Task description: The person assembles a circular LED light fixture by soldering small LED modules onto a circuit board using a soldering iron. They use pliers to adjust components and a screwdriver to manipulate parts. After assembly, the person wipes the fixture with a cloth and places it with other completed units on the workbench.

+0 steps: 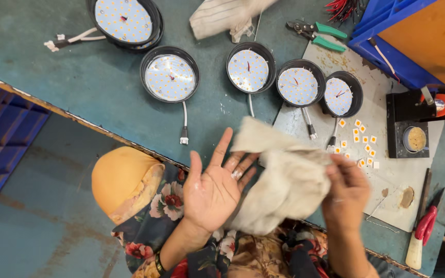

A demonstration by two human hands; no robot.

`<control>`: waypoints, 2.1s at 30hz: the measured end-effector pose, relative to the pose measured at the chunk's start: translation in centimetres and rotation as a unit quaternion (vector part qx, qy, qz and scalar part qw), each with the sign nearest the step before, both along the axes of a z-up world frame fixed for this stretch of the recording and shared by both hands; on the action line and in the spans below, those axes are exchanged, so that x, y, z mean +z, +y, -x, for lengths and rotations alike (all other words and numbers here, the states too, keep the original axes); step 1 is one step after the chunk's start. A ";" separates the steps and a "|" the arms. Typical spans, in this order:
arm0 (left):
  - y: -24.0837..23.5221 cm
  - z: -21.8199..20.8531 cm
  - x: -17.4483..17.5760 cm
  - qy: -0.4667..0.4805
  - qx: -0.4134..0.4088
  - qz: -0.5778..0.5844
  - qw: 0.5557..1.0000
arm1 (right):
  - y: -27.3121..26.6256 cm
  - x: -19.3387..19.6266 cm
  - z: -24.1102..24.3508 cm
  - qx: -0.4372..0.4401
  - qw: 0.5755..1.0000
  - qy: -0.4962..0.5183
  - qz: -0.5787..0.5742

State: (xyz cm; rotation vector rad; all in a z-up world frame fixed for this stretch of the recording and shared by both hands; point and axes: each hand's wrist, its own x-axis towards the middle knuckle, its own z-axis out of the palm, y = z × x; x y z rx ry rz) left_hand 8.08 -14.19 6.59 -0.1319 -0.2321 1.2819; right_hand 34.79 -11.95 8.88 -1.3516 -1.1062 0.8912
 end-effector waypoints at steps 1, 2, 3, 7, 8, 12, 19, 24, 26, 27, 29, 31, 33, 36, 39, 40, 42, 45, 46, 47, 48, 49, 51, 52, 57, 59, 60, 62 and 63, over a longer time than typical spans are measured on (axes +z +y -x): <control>0.1 0.1 -0.1 -0.002 0.000 0.000 1.000 | 0.7 0.4 -0.8 0.002 0.994 0.105 -0.031; 0.0 0.2 -0.2 -0.004 0.000 0.000 1.000 | 1.2 0.7 -1.3 0.010 0.986 0.165 -0.029; -0.1 0.2 -0.3 -0.003 0.009 0.001 1.000 | 1.8 1.3 -2.1 0.019 0.974 0.224 -0.027; -0.6 -0.7 -0.1 0.079 0.072 -0.011 0.994 | 2.5 0.8 -1.8 0.059 0.944 0.324 0.015; -0.8 -1.2 0.1 0.118 0.094 -0.016 0.988 | 2.4 0.1 -1.1 0.070 0.934 0.348 0.044; -1.4 -4.0 1.4 0.280 0.157 -0.075 0.944 | -1.5 -3.5 3.0 0.226 0.963 0.130 0.063; -2.2 -7.2 2.3 0.481 0.113 -0.187 0.849 | 0.6 -3.0 2.3 0.281 0.926 -0.234 -0.097; -0.9 -8.9 2.6 0.614 0.055 -0.282 0.735 | 1.9 -2.0 -1.4 0.352 0.900 -0.240 -0.092; -0.7 -9.6 2.7 0.646 0.042 -0.310 0.696 | 2.0 -2.2 -2.4 0.379 0.898 -0.210 -0.073; -0.6 -9.9 2.6 0.681 0.072 -0.332 0.649 | 1.9 -2.5 -2.8 0.373 0.900 -0.212 -0.076; -0.3 -10.5 2.2 0.739 0.133 -0.373 0.545 | 1.5 -3.3 -3.5 0.354 0.915 -0.181 -0.061; -0.1 -10.8 1.7 0.737 0.123 -0.383 0.544 | 1.1 -4.4 -3.8 0.326 0.938 -0.116 -0.027; -0.1 -10.9 1.4 0.742 0.124 -0.390 0.532 | 0.4 -5.4 -4.1 0.306 0.948 -0.082 -0.004; -0.4 -11.2 1.3 0.760 0.131 -0.408 0.489 | -0.3 -6.9 -4.1 0.280 0.959 0.019 0.035; -0.5 -11.5 1.4 0.757 0.125 -0.424 0.480 | 0.3 -7.7 -3.8 0.226 0.973 0.006 0.054; -0.4 -11.3 1.4 0.743 0.123 -0.413 0.511 | 0.8 -7.8 -3.7 0.204 0.977 -0.022 0.058; -0.1 -11.1 1.3 0.641 0.095 -0.333 0.685 | 2.0 -7.4 -4.3 0.141 0.971 0.172 0.088; 0.3 -10.3 1.2 0.354 0.023 -0.145 0.924 | 4.1 -5.8 -5.4 0.089 0.943 0.319 0.043; 0.5 -9.8 1.2 0.296 0.018 -0.122 0.947 | 4.3 -5.2 -5.2 0.074 0.942 0.324 0.040; 0.6 -9.6 1.2 0.236 0.013 -0.099 0.967 | 4.4 -4.6 -5.2 0.060 0.942 0.328 0.036; 0.6 -9.5 1.0 0.234 0.021 -0.087 0.968 | 4.5 -4.0 -5.0 0.046 0.941 0.332 0.033; 0.4 -9.6 0.8 0.232 0.026 -0.074 0.970 | 4.4 -3.7 -4.5 0.044 0.934 0.355 0.019; -0.2 -10.3 0.0 0.323 0.075 -0.084 0.940 | 4.1 -3.4 -3.4 0.038 0.916 0.399 -0.011; -0.8 -11.1 -0.4 0.412 0.118 -0.108 0.897 | 3.8 -3.5 -2.8 0.043 0.902 0.429 -0.007; -2.5 -14.2 -3.4 0.676 0.179 -0.201 0.686 | -0.5 -5.6 2.3 0.214 0.954 0.202 -0.058; -1.4 -13.9 -4.6 0.646 0.230 -0.162 0.710 | -1.9 -5.9 3.5 0.324 0.930 -0.069 -0.160; -0.9 -13.4 -5.2 0.583 0.212 -0.122 0.775 | -2.4 -5.9 4.1 0.349 0.910 -0.098 -0.202; -0.4 -12.1 -6.2 0.441 0.167 -0.035 0.881 | -3.0 -5.5 4.2 0.394 0.877 -0.127 -0.242; -0.3 -11.5 -6.6 0.433 0.162 0.026 0.887 | -3.0 -5.0 3.9 0.416 0.866 -0.129 -0.244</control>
